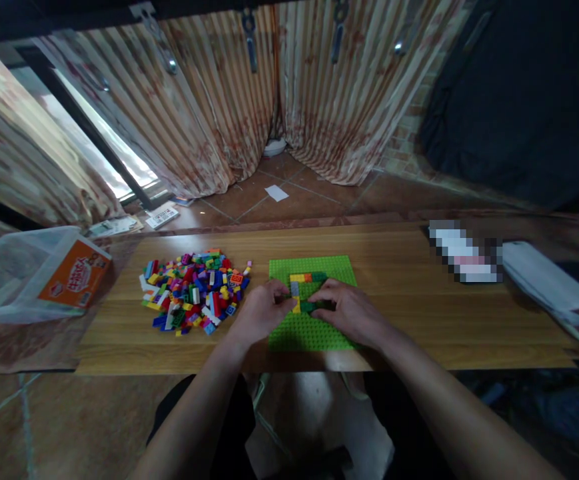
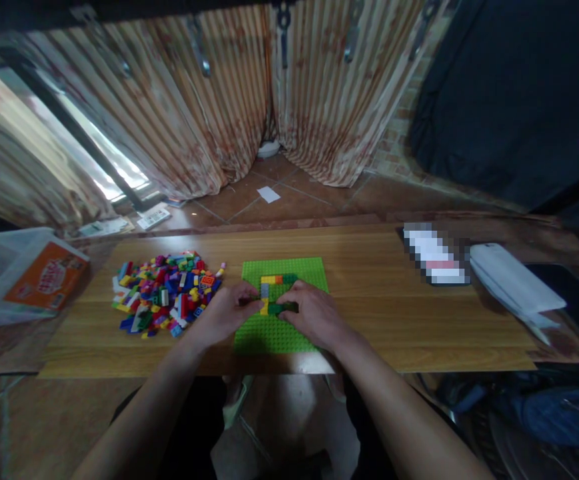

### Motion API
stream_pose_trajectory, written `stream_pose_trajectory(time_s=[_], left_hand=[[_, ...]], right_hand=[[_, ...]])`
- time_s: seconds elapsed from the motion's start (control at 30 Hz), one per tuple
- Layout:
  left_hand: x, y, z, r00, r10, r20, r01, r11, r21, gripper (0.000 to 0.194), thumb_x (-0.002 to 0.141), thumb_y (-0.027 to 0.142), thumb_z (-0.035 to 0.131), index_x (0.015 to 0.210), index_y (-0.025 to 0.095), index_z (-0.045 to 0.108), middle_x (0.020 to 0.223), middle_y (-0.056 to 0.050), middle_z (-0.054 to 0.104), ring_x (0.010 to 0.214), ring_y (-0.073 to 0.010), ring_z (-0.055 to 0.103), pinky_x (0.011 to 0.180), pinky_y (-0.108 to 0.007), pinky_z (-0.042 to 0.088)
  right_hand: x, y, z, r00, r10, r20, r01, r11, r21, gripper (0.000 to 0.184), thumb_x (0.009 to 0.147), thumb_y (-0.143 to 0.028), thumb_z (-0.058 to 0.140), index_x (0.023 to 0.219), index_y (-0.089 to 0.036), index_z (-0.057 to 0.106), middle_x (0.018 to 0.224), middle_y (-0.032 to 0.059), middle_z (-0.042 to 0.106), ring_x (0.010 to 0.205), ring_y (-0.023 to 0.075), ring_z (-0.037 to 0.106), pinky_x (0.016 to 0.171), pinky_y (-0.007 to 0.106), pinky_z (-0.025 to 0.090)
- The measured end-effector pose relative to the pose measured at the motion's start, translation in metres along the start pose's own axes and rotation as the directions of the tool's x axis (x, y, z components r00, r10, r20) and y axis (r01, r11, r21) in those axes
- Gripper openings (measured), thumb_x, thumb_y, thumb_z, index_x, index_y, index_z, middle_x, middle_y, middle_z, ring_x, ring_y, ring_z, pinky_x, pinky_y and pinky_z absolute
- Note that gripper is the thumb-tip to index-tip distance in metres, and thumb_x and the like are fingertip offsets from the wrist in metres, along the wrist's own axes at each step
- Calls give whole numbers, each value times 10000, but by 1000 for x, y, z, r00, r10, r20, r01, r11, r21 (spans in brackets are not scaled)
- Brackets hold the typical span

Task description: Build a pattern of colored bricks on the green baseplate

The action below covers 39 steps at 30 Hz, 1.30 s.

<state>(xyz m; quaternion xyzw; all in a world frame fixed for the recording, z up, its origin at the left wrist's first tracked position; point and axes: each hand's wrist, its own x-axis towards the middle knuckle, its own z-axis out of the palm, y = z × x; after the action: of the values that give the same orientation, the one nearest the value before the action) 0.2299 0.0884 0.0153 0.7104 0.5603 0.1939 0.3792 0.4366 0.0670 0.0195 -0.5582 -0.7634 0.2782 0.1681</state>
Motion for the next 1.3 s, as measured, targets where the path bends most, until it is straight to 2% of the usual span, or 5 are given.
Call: stream_pose_trajectory(time_s=[0.3, 0.47, 0.63, 0.93, 1.3], left_hand=[[-1, 18, 6, 985, -145, -95, 161, 970, 183, 357, 732, 463, 682, 910, 156, 641, 727, -8, 653, 631, -145, 584, 558, -251, 356], [1, 20, 8, 972, -206, -112, 228, 946, 232, 368, 702, 468, 717, 920, 184, 635, 757, -5, 674, 667, -158, 611, 551, -251, 358], [2, 18, 9, 969, -214, -123, 237, 943, 232, 389, 690, 487, 720, 924, 191, 625, 733, 6, 666, 677, -157, 616, 553, -244, 364], [2, 25, 10, 958, -255, -131, 282, 921, 268, 382, 683, 493, 718, 921, 205, 641, 758, -11, 671, 695, -172, 615, 573, -257, 366], [3, 33, 9, 957, -268, -113, 291, 891, 348, 385, 703, 492, 696, 947, 197, 657, 825, -36, 690, 744, -181, 629, 616, -262, 388]], right_hand=[[0, 1, 2, 1000, -10, -4, 10, 1000, -5, 203, 773, -253, 723, 975, -267, 737, 945, 21, 637, 887, 180, 605, 783, 319, 433], [0, 1, 1, 1000, -10, 9, 10, 1000, -17, 192, 777, -261, 718, 968, -270, 738, 944, 23, 638, 890, 185, 606, 787, 324, 429], [1, 3, -3, 1000, -5, 22, 4, 999, 49, 203, 788, -305, 704, 984, -260, 732, 940, 24, 652, 850, 177, 610, 746, 315, 432], [4, 4, 0, 999, 41, -23, -38, 990, 135, 79, 781, -276, 709, 845, -254, 750, 843, 9, 663, 779, 156, 603, 713, 297, 429], [6, 7, 4, 1000, 9, -28, -5, 991, 133, 71, 787, -268, 703, 826, -243, 756, 824, 21, 669, 782, 164, 613, 733, 305, 442]])
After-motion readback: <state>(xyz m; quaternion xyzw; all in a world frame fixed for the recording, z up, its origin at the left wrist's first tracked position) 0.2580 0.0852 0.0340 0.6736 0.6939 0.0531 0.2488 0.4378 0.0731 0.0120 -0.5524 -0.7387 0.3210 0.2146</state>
